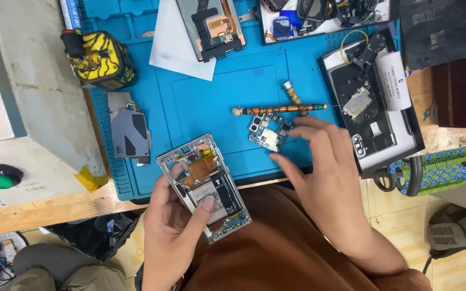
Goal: Repairing a smartphone by disassembling and reassembling internal components on a workbench.
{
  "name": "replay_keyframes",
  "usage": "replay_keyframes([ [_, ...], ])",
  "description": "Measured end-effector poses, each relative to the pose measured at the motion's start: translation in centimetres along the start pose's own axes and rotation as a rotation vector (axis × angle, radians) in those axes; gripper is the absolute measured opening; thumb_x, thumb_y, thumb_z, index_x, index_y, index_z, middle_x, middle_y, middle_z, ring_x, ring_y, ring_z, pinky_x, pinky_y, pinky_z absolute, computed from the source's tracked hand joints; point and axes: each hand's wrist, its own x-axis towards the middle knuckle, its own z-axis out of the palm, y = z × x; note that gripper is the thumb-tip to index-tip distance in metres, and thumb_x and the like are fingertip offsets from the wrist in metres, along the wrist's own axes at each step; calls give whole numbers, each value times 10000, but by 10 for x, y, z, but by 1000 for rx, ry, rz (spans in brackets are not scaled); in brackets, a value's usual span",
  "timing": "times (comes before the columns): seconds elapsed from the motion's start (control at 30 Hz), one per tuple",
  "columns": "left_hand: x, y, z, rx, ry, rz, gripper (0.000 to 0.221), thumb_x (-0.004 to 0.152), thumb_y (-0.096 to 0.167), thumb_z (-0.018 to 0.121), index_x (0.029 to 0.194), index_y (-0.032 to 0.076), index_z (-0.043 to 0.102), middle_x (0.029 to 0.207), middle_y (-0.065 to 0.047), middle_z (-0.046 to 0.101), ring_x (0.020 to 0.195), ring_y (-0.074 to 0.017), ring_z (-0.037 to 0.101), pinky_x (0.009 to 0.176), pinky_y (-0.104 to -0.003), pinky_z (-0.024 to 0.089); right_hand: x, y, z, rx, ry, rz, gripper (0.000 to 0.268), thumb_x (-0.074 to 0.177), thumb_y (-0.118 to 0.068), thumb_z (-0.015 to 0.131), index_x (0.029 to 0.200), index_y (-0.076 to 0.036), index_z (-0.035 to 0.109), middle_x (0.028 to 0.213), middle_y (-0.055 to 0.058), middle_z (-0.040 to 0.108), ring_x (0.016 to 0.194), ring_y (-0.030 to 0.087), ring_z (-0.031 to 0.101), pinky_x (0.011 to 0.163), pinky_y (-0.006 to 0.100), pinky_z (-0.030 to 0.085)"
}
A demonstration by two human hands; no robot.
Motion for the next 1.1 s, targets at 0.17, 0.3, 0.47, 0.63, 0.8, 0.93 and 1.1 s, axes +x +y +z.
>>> replay_keyframes([
  [0.17,-1,-1,1,68,8,27,633,748,68,646,1333,41,407,1156,-94,644,944,-169,658,781,-266,565,1,3,4,-14,24,-7,395,826,-170,748,1076,7,499,1132,167,586,1044,328,528,854,397,453],
  [0.3,0,1,1,26,-9,26,608,750,60,641,1315,40,419,1158,-107,642,967,-179,649,829,-297,570,8,3,-1,-81,-13,-73,346,851,-169,724,1102,-11,545,1080,132,599,992,316,537,842,390,455],
  [0.47,1,3,0,-63,-41,12,613,757,52,627,1330,50,409,1170,-115,622,997,-188,628,872,-336,572,17,1,-20,-42,-98,-77,331,844,-165,688,1116,-27,557,962,109,592,918,284,551,721,387,484],
  [0.63,2,3,-2,-89,-147,101,606,807,76,607,1354,84,346,1174,-110,612,995,-182,629,872,-311,543,28,-6,-44,442,-375,361,295,752,-140,682,1033,-97,602,1070,9,677,791,132,722,797,244,590],
  [0.8,3,13,-4,-130,-243,90,573,835,133,586,1338,85,317,1151,-116,593,959,-187,632,792,-315,601,14,-12,-37,587,-285,157,357,769,-45,617,1115,-21,532,1134,145,600,1120,273,611,981,330,593],
  [0.93,1,13,-4,-171,-360,88,530,851,91,575,1329,80,347,1126,-113,601,957,-178,622,767,-299,596,12,-18,-21,438,-125,-233,340,737,-82,674,1024,57,555,1071,265,602,1045,369,649,913,424,606],
  [1.1,-1,17,-3,-23,-398,102,465,859,198,567,1285,73,427,1070,-73,635,905,-140,632,760,-261,565,16,-17,-13,259,-138,-466,321,804,-157,691,1074,-28,574,1132,248,615,1007,337,657,816,378,518],
])
